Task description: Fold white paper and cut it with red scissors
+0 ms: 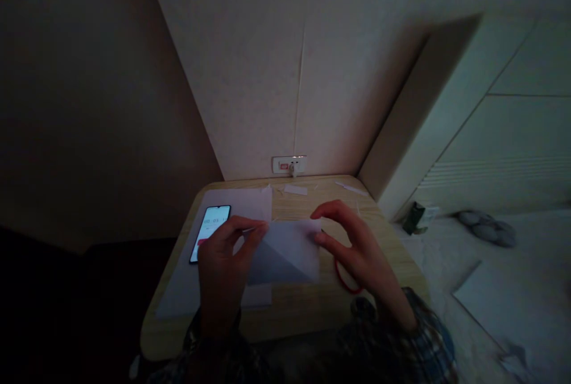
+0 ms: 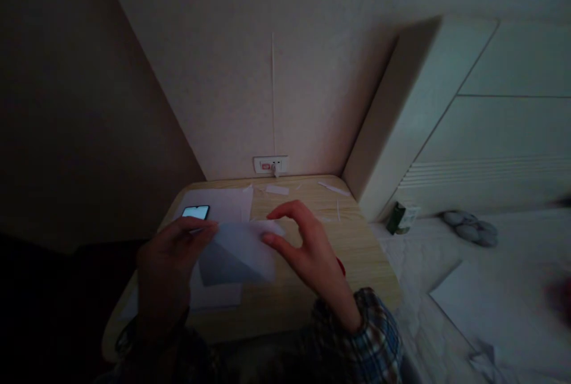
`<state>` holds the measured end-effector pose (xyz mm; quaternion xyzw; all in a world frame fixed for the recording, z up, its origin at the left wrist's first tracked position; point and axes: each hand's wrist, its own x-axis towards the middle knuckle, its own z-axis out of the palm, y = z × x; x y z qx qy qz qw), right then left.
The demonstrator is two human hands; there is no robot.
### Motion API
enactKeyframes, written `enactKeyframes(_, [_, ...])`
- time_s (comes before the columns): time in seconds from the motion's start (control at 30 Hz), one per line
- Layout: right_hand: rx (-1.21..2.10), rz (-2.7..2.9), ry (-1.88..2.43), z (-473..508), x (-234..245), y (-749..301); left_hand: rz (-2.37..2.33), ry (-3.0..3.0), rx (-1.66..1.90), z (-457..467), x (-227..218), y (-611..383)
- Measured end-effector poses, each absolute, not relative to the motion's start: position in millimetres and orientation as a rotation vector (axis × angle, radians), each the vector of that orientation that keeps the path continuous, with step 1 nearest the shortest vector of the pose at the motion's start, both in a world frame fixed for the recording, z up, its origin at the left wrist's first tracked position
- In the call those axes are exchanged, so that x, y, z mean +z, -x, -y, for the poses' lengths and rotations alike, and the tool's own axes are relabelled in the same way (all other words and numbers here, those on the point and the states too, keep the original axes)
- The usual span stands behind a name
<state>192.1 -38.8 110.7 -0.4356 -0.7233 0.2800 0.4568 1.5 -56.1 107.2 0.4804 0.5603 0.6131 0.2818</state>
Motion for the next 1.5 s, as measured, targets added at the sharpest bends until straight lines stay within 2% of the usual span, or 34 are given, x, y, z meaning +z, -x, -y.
enactKeyframes(0.13, [0.876,1.630,1.113,40.5,109.1,-177.6,-1.378,-1.300,1.572,53.3,102.9,-3.5])
enactKeyframes(0.3, [1.028,1.408,1.056,40.8,106.5,-175.6,-1.244,-1.128,1.314,52.9,103.0,-4.5])
enactKeyframes(0.5, [1.027,1.313,1.083,41.3,108.0,-172.5,-1.289,-1.152,1.182,57.1,104.3,-7.4])
enactKeyframes(0.97, [1.096,1.413,1.047,43.0,107.3,-178.8,-1.382,-1.226,1.199,54.2,105.0,-5.7])
enactKeyframes(1.13, [1.074,1.314,1.049,40.1,102.1,-182.7,-1.243,-1.153,1.303,53.1,103.6,-4.7])
enactKeyframes(1.33, [1.275,1.098,1.051,40.0,97.9,-184.6,-1.105,-1.064,1.485,54.0,104.6,6.3])
enactKeyframes(1.5, [1.425,1.004,1.025,41.6,96.0,-184.7,-1.059,-1.179,1.465,54.4,104.4,9.9])
